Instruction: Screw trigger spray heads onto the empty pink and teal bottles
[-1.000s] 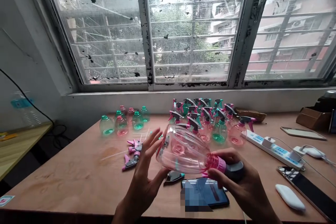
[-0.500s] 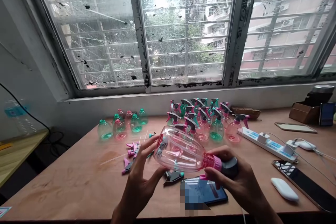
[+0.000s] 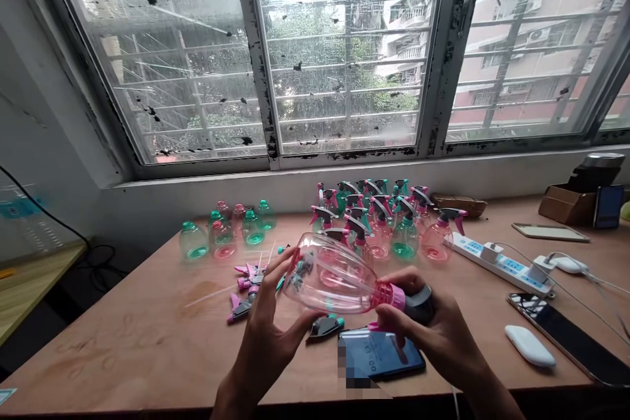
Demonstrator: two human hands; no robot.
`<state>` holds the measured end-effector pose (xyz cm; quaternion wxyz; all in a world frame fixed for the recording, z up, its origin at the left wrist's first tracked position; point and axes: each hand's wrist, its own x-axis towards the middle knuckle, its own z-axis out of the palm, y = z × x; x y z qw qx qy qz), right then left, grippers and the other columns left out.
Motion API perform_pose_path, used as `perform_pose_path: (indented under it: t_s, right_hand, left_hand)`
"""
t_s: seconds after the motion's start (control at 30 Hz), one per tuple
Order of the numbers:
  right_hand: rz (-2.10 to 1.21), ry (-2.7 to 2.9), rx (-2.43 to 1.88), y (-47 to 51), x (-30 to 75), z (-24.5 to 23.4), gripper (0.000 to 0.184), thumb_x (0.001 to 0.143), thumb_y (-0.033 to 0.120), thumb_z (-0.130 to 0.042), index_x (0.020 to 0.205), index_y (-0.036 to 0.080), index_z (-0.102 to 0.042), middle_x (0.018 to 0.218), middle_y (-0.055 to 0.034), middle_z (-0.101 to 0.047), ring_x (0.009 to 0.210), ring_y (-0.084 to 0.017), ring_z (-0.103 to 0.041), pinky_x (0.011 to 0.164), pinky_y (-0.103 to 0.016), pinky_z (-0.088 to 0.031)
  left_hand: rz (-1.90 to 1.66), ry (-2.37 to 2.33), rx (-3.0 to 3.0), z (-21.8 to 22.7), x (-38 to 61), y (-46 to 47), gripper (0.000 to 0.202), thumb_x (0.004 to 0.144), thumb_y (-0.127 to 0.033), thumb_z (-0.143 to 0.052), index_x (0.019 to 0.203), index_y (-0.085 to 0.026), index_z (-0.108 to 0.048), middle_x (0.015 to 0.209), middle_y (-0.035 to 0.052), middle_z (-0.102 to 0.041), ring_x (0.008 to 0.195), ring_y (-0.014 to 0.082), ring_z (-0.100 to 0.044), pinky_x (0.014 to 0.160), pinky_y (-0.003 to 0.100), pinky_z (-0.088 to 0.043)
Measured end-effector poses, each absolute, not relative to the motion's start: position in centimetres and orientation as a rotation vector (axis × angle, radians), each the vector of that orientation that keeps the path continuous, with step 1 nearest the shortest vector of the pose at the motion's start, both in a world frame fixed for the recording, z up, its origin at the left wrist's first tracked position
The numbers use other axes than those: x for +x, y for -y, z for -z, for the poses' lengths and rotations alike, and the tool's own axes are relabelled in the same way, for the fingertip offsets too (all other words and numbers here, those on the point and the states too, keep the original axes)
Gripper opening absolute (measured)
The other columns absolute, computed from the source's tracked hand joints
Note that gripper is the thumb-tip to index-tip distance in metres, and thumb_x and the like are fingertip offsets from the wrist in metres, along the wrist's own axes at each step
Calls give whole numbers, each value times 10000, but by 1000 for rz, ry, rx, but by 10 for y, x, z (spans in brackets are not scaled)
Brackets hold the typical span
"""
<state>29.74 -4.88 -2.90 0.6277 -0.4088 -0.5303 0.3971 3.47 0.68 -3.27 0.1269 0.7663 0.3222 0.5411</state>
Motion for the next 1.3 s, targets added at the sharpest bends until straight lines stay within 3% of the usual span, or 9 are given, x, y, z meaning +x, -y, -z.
perform_pose_path:
  t_s: [0.13,0.33,0.47,0.53,0.63,0.83,0.93,1.07,1.3]
  right_hand:
    - [-664,1349,-1006,49,299,27,331,845,451,-973,988,219,-784,733,48,-695,500,-121,-646,493,-226,-550]
    - [-1043,1201,-942,50,299,30,436,840,547,-965,1012,216,-740,694,43,-706,549,-184,-758,471,-225,-570]
    - [-956,1224,-976,44,301,33,401,838,519,-972,1007,220,-765,702,45,-711,547,-156,-713,491,-223,-550]
    - [-843,1286,-1015,41,304,34,366,836,482,-977,1004,217,-789,706,53,-685,562,-135,-656,534,-225,-561]
    - [-842,1305,-1051,37,307,35,369,859,510,-953,1009,215,-790,712,47,-674,596,-147,-656,587,-244,-612]
    - [-1110,1163,-978,40,305,30,447,808,582,-977,967,223,-764,762,38,-697,667,-184,-764,644,-277,-700]
    - [-1061,1203,-999,41,304,30,449,821,577,-969,996,222,-757,789,23,-709,702,-199,-773,670,-299,-713]
    - [-1010,1283,-1008,41,303,31,441,855,576,-943,1029,222,-746,791,-4,-759,704,-226,-805,654,-310,-705]
    - [-1249,1127,-921,42,303,31,509,780,563,-1010,1018,220,-721,750,-5,-824,686,-235,-847,671,-340,-733]
  left_hand:
    - [-1535,-928,2154,30,35,-4,695,920,-502,-878,1517,-325,-567,1691,160,-549,1566,410,-548,1287,636,-480]
    - [-1604,-869,2344,29,33,-10,667,1038,-321,-764,1632,-410,-474,1713,119,-539,1623,361,-489,1298,618,-468]
    - [-1493,-1049,2360,43,29,-13,879,926,-499,-870,1672,-372,-423,1681,164,-586,1665,462,-373,1289,752,-395]
    - [-1463,-1064,2317,47,28,-15,843,924,-542,-857,1643,-337,-465,1668,187,-596,1665,479,-358,1280,762,-398]
    - [-1463,-979,2291,48,29,-21,680,1000,-444,-799,1605,-340,-506,1673,170,-593,1646,433,-428,1300,708,-410]
    - [-1637,-775,2361,41,35,-27,721,1018,-207,-777,1647,-380,-470,1687,114,-564,1616,332,-497,1324,573,-445]
    - [-1579,-827,2294,40,36,-22,736,961,-307,-865,1599,-338,-500,1693,143,-551,1597,370,-517,1316,597,-453]
    - [-1606,-832,2167,37,35,-19,559,955,-473,-854,1433,-317,-609,1653,128,-597,1607,368,-505,1284,564,-501]
    - [-1631,-764,2292,33,31,-24,662,1017,-353,-803,1613,-388,-519,1658,76,-586,1589,296,-522,1319,499,-468]
